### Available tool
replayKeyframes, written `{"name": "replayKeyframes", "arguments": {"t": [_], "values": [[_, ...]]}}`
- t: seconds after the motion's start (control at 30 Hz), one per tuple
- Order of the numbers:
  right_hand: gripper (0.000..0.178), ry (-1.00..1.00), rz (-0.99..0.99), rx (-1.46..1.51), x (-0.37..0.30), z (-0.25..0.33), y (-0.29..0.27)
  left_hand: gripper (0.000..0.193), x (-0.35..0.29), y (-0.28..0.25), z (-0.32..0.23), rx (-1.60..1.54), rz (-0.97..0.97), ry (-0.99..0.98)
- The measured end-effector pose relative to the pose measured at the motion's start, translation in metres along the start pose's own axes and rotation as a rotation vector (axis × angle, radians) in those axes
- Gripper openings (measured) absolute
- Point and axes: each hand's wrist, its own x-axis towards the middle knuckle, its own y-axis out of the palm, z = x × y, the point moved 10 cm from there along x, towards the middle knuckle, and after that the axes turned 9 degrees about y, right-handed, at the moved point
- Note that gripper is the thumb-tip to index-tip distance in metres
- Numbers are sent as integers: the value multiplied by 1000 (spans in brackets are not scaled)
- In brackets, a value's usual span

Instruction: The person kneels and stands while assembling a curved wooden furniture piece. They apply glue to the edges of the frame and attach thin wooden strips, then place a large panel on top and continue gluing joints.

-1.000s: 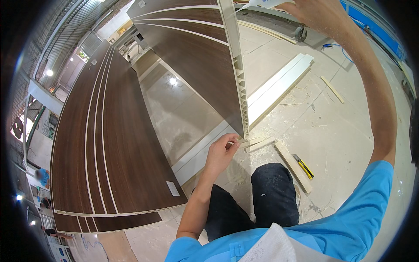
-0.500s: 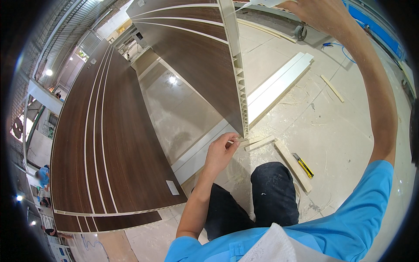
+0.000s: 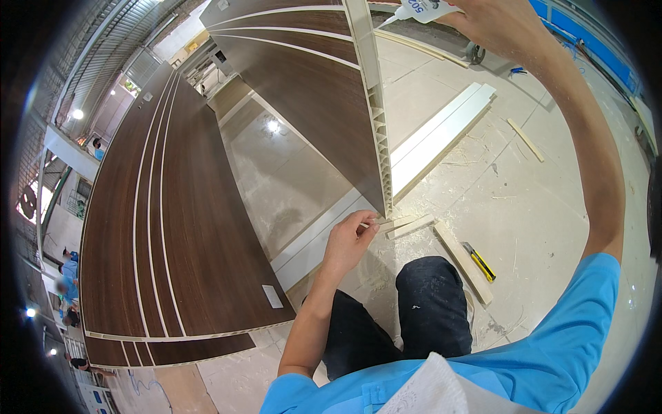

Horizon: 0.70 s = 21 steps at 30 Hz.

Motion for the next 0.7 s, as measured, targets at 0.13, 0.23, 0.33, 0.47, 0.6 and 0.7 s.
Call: {"name": "replayKeyframes", "arguments": {"t": [0.13, 0.23, 0.33, 0.47, 0.6, 0.7], "values": [[33, 16, 32, -48, 1, 0, 3, 27, 0, 0, 0, -6, -1, 7], [34, 14, 45, -68, 3, 1, 6, 27, 0, -1, -1, -10, -4, 10], [35, 29, 95, -80, 4, -1, 12, 28, -1, -1, -1, -13, 3, -7], [38, 21, 109, -51, 2, -1, 11, 28, -1, -1, -1, -8, 12, -19], [38, 6, 57, 20, -1, 0, 1, 28, -1, -1, -2, 4, 10, 0], [39, 8, 71, -4, -1, 1, 2, 28, -1, 1, 0, -3, 16, 0]]}}
